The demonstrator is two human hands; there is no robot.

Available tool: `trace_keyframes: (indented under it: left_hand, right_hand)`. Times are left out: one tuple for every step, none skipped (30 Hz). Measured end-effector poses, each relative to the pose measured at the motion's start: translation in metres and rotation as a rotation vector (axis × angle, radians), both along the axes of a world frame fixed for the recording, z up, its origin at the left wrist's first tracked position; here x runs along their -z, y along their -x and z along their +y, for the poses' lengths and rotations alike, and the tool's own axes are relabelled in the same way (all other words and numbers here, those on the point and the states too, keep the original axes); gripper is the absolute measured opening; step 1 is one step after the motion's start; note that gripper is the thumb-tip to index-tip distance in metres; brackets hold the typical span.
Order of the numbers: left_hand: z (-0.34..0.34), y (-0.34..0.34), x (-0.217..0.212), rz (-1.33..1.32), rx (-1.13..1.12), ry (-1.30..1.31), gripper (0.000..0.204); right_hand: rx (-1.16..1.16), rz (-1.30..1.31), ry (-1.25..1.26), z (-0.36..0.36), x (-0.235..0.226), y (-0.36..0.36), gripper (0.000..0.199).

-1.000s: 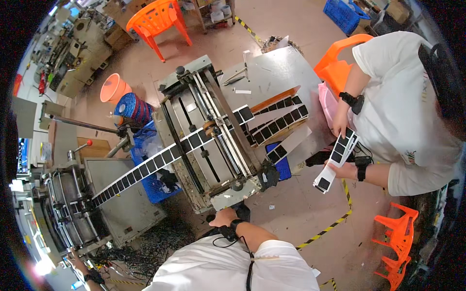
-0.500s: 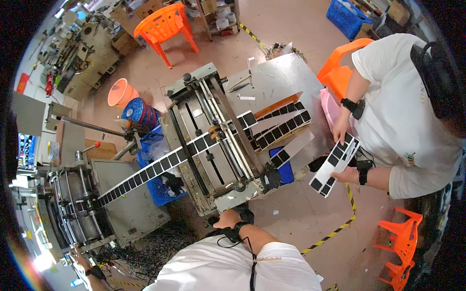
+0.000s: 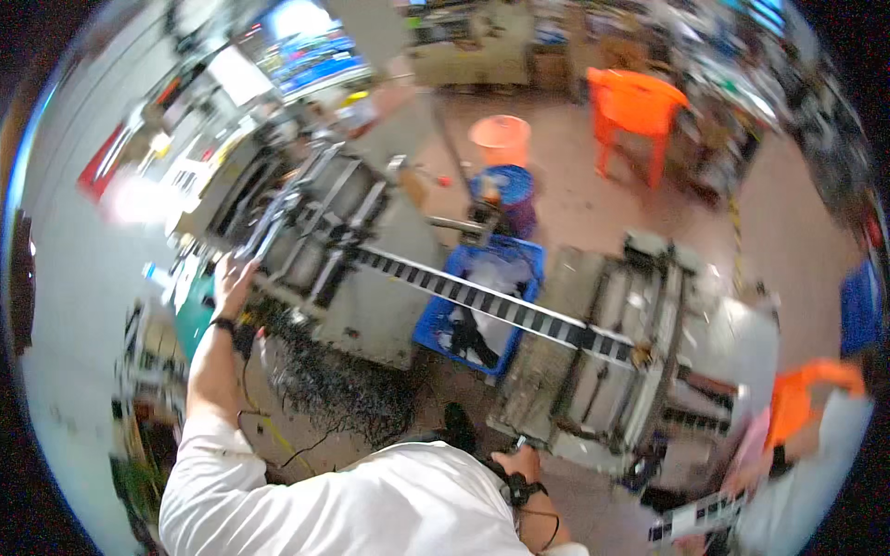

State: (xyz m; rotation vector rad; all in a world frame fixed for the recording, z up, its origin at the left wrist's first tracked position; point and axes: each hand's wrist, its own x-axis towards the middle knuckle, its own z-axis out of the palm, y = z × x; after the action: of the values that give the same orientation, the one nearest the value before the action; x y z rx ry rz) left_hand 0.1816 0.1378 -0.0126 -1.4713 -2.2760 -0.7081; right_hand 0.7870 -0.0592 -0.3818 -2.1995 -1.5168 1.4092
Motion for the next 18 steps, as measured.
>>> trace_keyframes:
  left_hand:
    - [-0.009, -0.004, -0.015, 0.012, -0.048, 0.010, 0.049]
    - [-0.016, -0.003, -0.028, 0.011, -0.072, 0.021, 0.051]
    - [-0.022, 0.012, -0.037, -0.116, -0.023, 0.007, 0.053]
    - [-0.023, 0.025, -0.040, -0.245, 0.043, -0.005, 0.056]
    - [-0.035, 0.028, -0.051, -0.380, -0.095, -0.151, 0.055]
    - [-0.044, 0.071, -0.044, -0.298, -0.182, -0.208, 0.054]
    - [-0.039, 0.077, -0.043, -0.349, -0.194, -0.220, 0.046]
    - [-0.036, 0.083, -0.046, -0.398, -0.206, -0.235, 0.040]
    - [-0.043, 0.118, -0.032, -0.322, -0.154, -0.305, 0.034]
    - [-0.029, 0.133, -0.017, -0.422, -0.063, -0.346, 0.030]
    - [-0.035, 0.160, -0.002, -0.486, -0.052, -0.306, 0.028]
    - [-0.043, 0.187, 0.010, -0.547, -0.038, -0.267, 0.027]
    - [-0.037, 0.183, 0.022, -0.638, -0.021, -0.341, 0.029]
    - [-0.036, 0.188, 0.023, -0.696, -0.047, -0.178, 0.032]
    - [-0.034, 0.187, 0.037, -0.798, 0.003, -0.214, 0.032]
    - [-0.037, 0.195, 0.054, -0.706, -0.074, -0.106, 0.034]
    - [-0.039, 0.205, 0.069, -0.585, 0.041, -0.037, 0.042]
    - [-0.033, 0.193, 0.082, -0.714, 0.007, -0.112, 0.050]
  right_hand:
    - [-0.095, 0.032, 0.208, 0.015, -0.020, 0.005, 0.084]
    - [-0.135, 0.011, 0.233, 0.018, -0.010, 0.008, 0.084]
    - [-0.151, -0.052, 0.080, 0.009, 0.016, 0.009, 0.068]
    - [-0.153, -0.114, -0.070, 0.006, 0.037, 0.010, 0.058]
    - [-0.201, -0.081, 0.035, 0.015, 0.029, 0.012, 0.066]
    - [-0.244, -0.052, 0.140, 0.022, 0.019, 0.014, 0.078]
    - [-0.242, -0.143, 0.134, 0.021, 0.010, 0.017, 0.073]
    - [-0.196, -0.186, 0.079, 0.010, 0.026, 0.013, 0.070]
    - [-0.413, -0.220, 0.212, 0.021, 0.019, 0.013, 0.071]
    - [-0.786, 0.398, 0.353, 0.029, 0.081, -0.026, 0.062]
    - [-0.745, 0.240, 0.370, 0.030, 0.088, -0.041, 0.061]
    - [-0.682, 0.071, 0.390, 0.037, 0.075, -0.033, 0.060]
    - [-0.651, -0.023, 0.414, 0.042, 0.063, -0.030, 0.059]
    - [-0.642, -0.081, 0.428, 0.051, 0.052, -0.024, 0.058]
    - [-0.651, -0.121, 0.446, 0.060, 0.042, -0.016, 0.058]
    - [-0.678, -0.152, 0.462, 0.066, 0.030, -0.007, 0.058]
    - [-0.721, -0.171, 0.465, 0.083, 0.019, 0.004, 0.057]
    - [-0.776, -0.180, 0.465, 0.094, 0.007, 0.015, 0.057]
